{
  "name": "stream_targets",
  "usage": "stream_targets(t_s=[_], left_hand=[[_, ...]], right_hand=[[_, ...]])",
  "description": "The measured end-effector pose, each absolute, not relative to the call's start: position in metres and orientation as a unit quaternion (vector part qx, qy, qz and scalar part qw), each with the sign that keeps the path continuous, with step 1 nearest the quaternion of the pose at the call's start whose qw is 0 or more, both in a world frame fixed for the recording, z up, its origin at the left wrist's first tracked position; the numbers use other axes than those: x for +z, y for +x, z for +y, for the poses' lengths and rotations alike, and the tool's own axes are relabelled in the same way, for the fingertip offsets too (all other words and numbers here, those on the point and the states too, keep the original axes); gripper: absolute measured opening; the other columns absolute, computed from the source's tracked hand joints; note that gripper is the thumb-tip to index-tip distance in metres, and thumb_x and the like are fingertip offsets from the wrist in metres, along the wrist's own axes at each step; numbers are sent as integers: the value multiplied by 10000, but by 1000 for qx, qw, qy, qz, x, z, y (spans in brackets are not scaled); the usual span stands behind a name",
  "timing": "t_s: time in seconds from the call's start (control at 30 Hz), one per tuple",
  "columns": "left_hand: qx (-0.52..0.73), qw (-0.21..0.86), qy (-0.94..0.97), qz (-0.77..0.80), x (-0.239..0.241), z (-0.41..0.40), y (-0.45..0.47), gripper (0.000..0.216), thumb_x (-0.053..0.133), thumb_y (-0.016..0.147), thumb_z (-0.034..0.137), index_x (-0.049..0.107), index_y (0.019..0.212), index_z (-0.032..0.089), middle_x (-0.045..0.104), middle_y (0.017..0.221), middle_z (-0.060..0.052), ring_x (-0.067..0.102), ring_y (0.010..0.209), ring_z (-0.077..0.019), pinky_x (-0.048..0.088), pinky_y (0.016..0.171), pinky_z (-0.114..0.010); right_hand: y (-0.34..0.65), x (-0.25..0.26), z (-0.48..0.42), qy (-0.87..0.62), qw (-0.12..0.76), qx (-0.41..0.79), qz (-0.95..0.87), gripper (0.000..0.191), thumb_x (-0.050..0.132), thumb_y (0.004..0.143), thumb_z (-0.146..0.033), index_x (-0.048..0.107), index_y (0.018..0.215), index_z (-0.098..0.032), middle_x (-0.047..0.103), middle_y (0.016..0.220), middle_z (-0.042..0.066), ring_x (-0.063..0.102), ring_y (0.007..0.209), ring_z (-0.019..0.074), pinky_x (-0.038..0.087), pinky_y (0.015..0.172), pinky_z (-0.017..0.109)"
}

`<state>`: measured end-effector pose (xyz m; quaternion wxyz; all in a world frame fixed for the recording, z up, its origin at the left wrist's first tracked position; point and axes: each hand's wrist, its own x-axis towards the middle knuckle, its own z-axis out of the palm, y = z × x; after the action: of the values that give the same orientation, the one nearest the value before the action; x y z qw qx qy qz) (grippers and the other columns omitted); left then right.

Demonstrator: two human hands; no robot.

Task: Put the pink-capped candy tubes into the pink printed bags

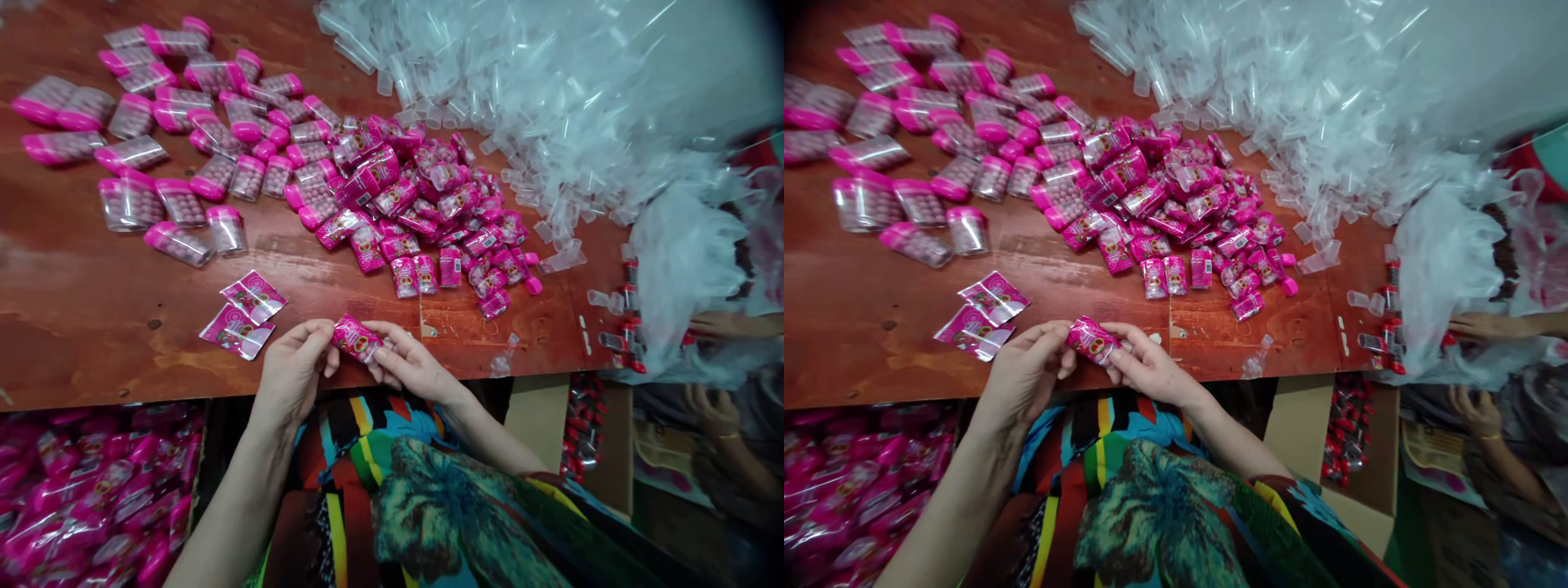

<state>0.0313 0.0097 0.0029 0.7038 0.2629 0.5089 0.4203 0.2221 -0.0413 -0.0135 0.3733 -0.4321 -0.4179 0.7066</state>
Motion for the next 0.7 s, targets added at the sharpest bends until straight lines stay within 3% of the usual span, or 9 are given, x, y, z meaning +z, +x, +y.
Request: stream_targets(t_s=[0.17,0.3,0.43,0.57,0.7], left_hand=[[411,751,216,469,4,5,35,453,924,745,496,732,995,171,630,543,30,542,442,-130,389,401,-213],[417,738,213,486,3,3,35,585,994,668,390,688,1112,164,649,543,51,527,399,-120,385,369,-200],[438,733,199,480,4,5,37,714,1011,641,360,644,1218,158,707,637,40,543,400,-117,393,358,-207],[454,725,213,472,7,1,44,694,987,674,337,651,1254,158,742,744,23,568,416,-98,422,376,-204],[471,694,263,477,7,-7,53,689,931,759,347,642,1361,176,754,794,23,570,417,-85,455,395,-206]], right_hand=[[220,-14,-41,-407,392,760,-321,605,654,1046,-558,428,1492,-215,561,685,-102,303,420,59,222,417,210],[218,-15,-39,-425,392,740,-343,670,711,1010,-614,439,1489,-234,607,713,-91,354,426,54,255,415,206],[217,-21,-35,-445,406,715,-356,604,726,1004,-619,460,1403,-252,671,787,-70,410,432,51,309,420,200],[219,-29,-33,-434,401,723,-357,548,734,988,-639,481,1286,-255,698,826,-56,453,434,58,367,423,208],[223,-31,-35,-428,389,729,-366,581,756,976,-626,492,1329,-247,642,781,-71,515,490,79,418,473,220]])
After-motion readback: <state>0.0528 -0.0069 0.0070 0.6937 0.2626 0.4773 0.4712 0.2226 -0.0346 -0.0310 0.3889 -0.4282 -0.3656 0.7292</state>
